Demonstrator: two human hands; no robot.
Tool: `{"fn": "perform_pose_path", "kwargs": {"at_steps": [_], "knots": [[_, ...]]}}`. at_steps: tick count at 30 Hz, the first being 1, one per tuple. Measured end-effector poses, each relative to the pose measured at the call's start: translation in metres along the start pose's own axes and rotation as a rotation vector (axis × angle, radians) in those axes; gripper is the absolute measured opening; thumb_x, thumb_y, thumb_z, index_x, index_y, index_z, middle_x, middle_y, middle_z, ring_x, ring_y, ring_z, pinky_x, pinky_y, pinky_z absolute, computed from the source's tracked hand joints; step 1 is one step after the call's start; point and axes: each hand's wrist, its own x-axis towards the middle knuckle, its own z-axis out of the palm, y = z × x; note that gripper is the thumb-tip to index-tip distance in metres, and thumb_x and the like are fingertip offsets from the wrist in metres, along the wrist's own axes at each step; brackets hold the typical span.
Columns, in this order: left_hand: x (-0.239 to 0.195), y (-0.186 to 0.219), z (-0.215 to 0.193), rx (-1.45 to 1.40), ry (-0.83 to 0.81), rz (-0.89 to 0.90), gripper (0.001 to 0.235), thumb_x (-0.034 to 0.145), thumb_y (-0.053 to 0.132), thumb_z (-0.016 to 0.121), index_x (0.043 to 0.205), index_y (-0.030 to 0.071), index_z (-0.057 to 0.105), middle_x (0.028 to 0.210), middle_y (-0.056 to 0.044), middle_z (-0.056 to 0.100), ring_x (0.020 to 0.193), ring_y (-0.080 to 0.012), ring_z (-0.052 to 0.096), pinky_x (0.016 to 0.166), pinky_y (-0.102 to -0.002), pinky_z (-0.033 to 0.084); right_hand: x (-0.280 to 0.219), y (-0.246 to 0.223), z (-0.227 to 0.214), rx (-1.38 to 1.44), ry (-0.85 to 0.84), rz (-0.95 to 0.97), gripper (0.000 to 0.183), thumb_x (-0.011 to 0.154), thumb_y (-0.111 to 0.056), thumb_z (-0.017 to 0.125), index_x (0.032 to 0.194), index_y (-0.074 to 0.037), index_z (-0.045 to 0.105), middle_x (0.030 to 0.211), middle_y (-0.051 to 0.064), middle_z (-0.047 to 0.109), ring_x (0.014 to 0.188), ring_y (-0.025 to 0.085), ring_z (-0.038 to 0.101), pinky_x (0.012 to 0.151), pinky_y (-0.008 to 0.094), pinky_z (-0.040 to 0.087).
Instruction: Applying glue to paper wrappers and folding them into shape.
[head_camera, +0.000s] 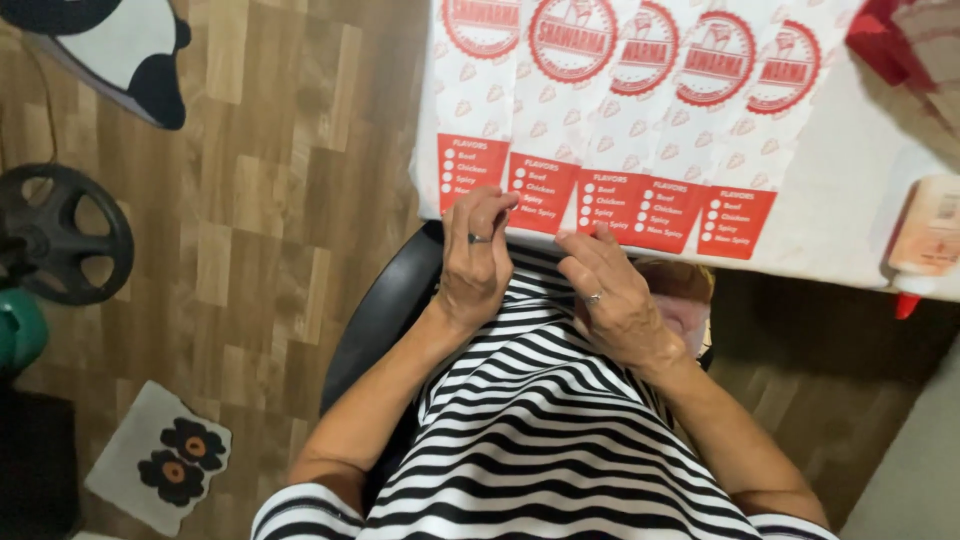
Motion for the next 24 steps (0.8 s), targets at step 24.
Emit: {"fn": "perform_pose_path", "kwargs": {"at_steps": [24], "knots": [[-0.094,0.077,0.167,-0.599,-1.26,0.102,0.013,0.09,-0.001,0.065,0.094,-0.011,0.072,0.107,-0.024,0.072,0.086,-0.0449,0.074,0.076,-0.05,0.061,-0.211,0.048,-0.014,-0.207,0.043,0.688,0.023,0.099,-0.016,0.072,0.116,0.0,0.071,0.107,0.016,0.069,0.104,0.04,0.067,0.102,0.051,0.048]]}}
